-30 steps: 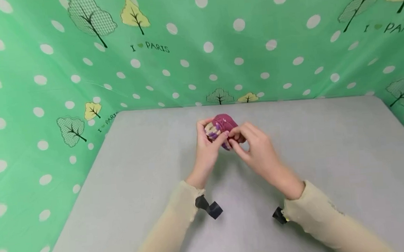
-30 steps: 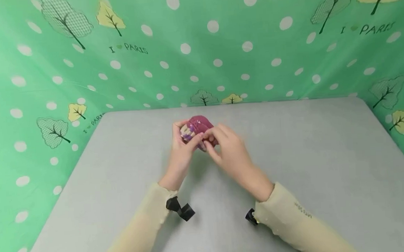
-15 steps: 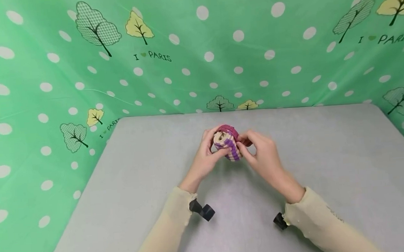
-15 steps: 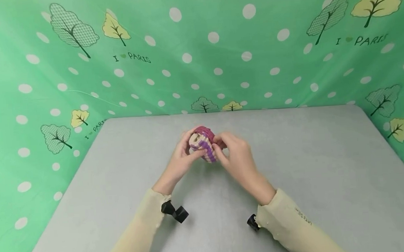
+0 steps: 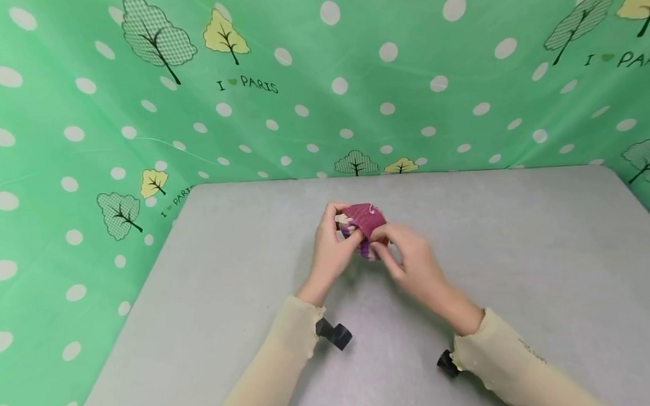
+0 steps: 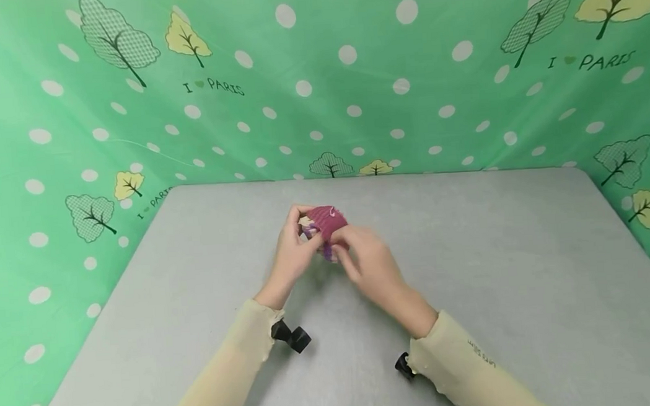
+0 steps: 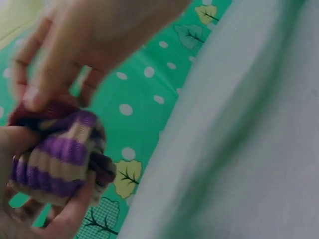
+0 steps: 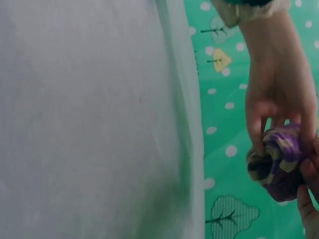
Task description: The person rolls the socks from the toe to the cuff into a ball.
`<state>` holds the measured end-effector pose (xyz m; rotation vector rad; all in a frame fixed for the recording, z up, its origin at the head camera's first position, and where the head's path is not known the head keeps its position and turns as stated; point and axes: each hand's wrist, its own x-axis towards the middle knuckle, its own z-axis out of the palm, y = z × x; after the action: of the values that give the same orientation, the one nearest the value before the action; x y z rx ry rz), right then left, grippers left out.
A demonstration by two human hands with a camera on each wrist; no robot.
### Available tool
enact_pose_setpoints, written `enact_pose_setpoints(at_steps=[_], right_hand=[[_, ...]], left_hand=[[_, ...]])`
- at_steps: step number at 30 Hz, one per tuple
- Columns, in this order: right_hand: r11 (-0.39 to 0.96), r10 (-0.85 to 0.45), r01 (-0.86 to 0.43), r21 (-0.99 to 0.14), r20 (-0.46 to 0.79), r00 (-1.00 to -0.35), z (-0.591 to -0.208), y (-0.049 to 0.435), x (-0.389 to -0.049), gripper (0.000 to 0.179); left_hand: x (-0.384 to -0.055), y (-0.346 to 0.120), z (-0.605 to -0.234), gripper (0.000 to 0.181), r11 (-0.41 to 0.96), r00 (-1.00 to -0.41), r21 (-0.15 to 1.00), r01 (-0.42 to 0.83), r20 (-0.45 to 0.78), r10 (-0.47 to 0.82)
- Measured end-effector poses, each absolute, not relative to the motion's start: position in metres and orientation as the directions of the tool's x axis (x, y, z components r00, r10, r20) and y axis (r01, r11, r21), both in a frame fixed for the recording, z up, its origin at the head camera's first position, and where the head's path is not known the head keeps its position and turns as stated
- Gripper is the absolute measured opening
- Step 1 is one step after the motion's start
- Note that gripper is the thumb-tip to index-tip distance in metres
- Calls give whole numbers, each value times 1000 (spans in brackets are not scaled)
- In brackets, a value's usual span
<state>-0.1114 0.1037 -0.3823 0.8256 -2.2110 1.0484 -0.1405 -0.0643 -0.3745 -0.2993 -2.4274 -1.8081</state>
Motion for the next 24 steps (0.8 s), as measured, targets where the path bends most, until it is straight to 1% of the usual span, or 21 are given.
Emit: enact_pose_setpoints(at_steps=[3, 6, 8, 12, 16, 19, 22, 24], right_hand=[[539, -189, -642, -545, 664, -723, -383, 108, -114, 11], [504, -119, -596, -625, 633, -765, -382, 114, -117, 8], [470, -97, -581, -665, 615, -782, -381, 117, -119, 8], [399, -55, -528, -750, 555, -830, -381, 123, -119, 11], [289, -20, -416, -862, 429, -903, -379, 129, -116, 12], [220, -22, -348, -911, 352, -936, -381, 135, -116, 13], [210, -23, -329, -921, 332, -943, -385, 139, -118, 14], [250, -16, -327, -911, 334, -942, -385, 139, -119, 14]], left_hand=[[-138, -67, -370, 54, 222, -970, 955, 198, 158, 186], [-137, -71, -367, 66, 158, -952, 971, 181, 132, 277], [-137, -72, -366, 70, 138, -947, 976, 167, 120, 298], [-137, -73, -365, 69, 130, -955, 984, 118, 77, 285], [-138, -72, -364, 65, 88, -958, 991, 101, 73, 278], [-139, -72, -364, 62, 52, -956, 993, 108, 89, 280], [-139, -71, -363, 61, 55, -955, 991, 121, 101, 279], [-140, -70, -363, 60, 71, -954, 988, 135, 111, 279]])
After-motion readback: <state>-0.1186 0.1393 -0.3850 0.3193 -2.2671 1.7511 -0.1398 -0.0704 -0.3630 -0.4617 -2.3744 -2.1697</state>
